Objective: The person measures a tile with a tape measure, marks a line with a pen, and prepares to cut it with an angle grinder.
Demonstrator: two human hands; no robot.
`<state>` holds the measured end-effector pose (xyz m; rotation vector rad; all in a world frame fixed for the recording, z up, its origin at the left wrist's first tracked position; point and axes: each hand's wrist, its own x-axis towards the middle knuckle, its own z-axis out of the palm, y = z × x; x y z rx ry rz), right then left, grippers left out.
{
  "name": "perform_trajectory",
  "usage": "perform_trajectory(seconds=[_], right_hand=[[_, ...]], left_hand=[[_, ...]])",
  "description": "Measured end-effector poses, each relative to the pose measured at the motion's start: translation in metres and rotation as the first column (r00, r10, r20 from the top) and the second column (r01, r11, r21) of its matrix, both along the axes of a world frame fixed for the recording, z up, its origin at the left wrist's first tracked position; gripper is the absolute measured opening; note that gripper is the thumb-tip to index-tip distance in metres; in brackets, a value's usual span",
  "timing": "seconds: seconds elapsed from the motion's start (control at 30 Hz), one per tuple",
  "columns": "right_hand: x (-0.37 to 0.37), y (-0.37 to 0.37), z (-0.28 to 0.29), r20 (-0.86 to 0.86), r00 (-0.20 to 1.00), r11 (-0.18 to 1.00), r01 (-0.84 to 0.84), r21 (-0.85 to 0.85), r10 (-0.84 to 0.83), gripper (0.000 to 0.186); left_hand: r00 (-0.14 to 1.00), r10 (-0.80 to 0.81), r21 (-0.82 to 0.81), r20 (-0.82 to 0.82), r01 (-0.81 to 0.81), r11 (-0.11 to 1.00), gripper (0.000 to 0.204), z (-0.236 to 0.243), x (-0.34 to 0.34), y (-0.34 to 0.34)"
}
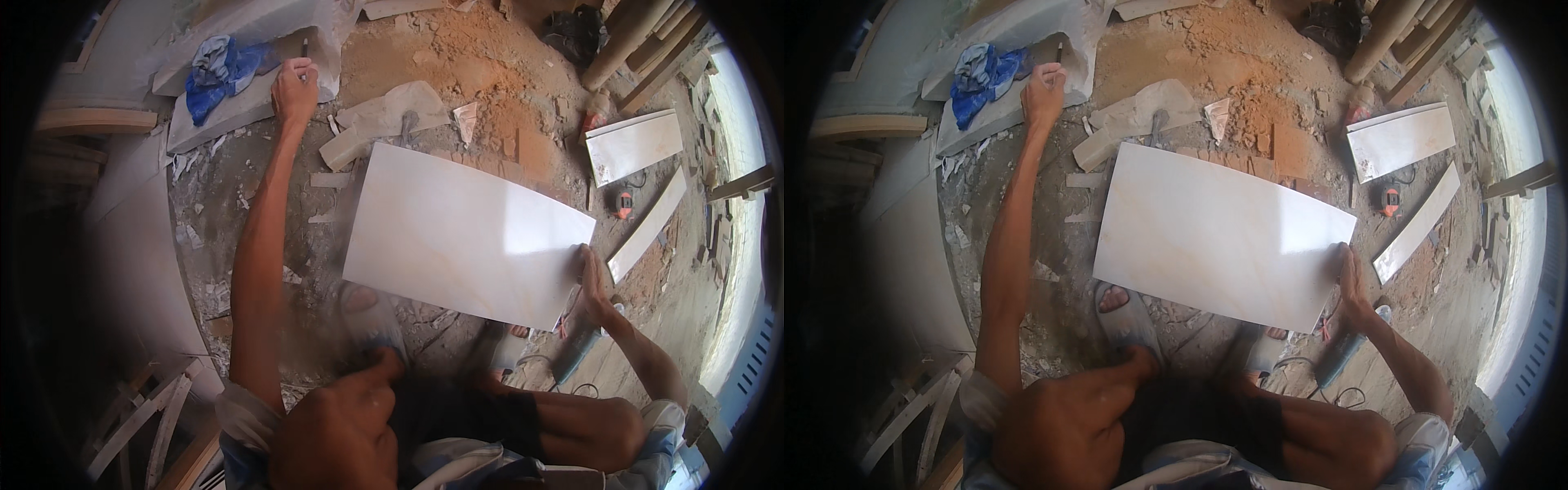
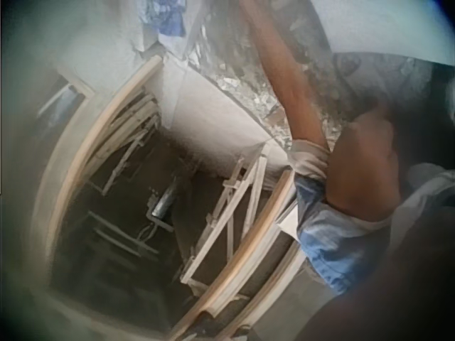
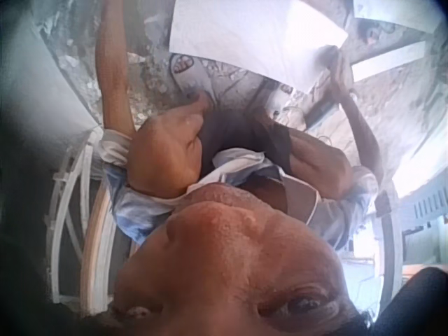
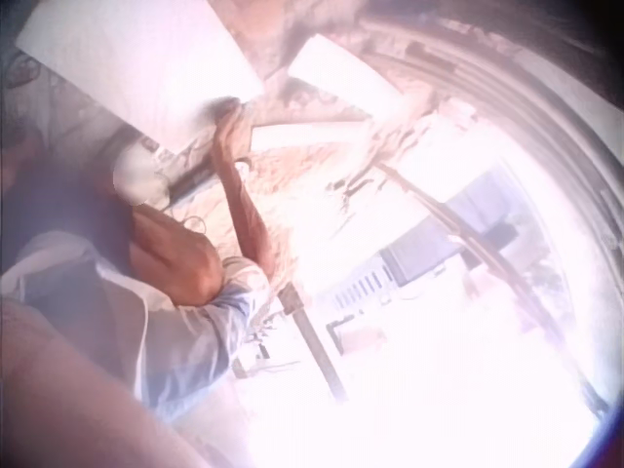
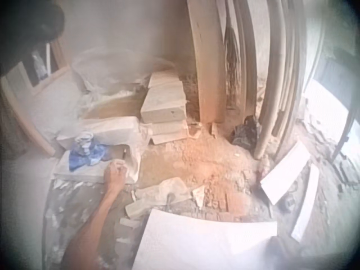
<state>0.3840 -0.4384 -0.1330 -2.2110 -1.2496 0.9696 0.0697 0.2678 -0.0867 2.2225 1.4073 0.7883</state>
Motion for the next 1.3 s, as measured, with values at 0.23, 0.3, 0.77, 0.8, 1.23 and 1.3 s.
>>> perform_trajectory(seconds=[0.23, 0.3, 0.77, 0.8, 1.23, 1.3], right_hand=[[0.001, 0.057, 0.027, -0.361, 0.629, 0.721, 0.65, -0.242, -0.688, 0.078], [0.016, 0.061, 0.039, -0.402, 0.597, 0.704, 0.68, -0.206, -0.695, 0.071], [0.068, 0.097, 0.043, -0.161, 0.769, 0.763, 0.637, 0.112, -0.618, 0.039], [0.068, 0.105, 0.044, -0.154, 0.785, 0.774, 0.618, 0.138, -0.6, 0.038], [-0.044, 0.217, 0.147, -0.551, 0.826, 0.943, 0.268, 0.198, -0.119, 0.055], [-0.06, 0.224, 0.154, -0.653, 0.754, 0.929, 0.292, 0.229, -0.076, 0.053]], left_hand=[[0.949, 0.076, 0.178, -0.307, -0.021, 0.984, 0.035, -0.065, -0.003, 0.077], [0.957, 0.041, 0.162, -0.289, 0.007, 0.987, 0.029, -0.074, 0.006, 0.077], [0.944, -0.109, -0.24, 0.311, 0.189, 0.952, 0.038, -0.014, -0.009, -0.052], [0.943, -0.123, -0.311, 0.31, 0.223, 0.924, 0.037, 0.012, -0.001, -0.086], [0.76, -0.345, -0.683, 0.55, 0.648, 0.337, 0.041, 0.092, 0.079, -0.307], [0.735, -0.32, -0.688, 0.598, 0.676, 0.265, 0.041, 0.094, 0.079, -0.325]])
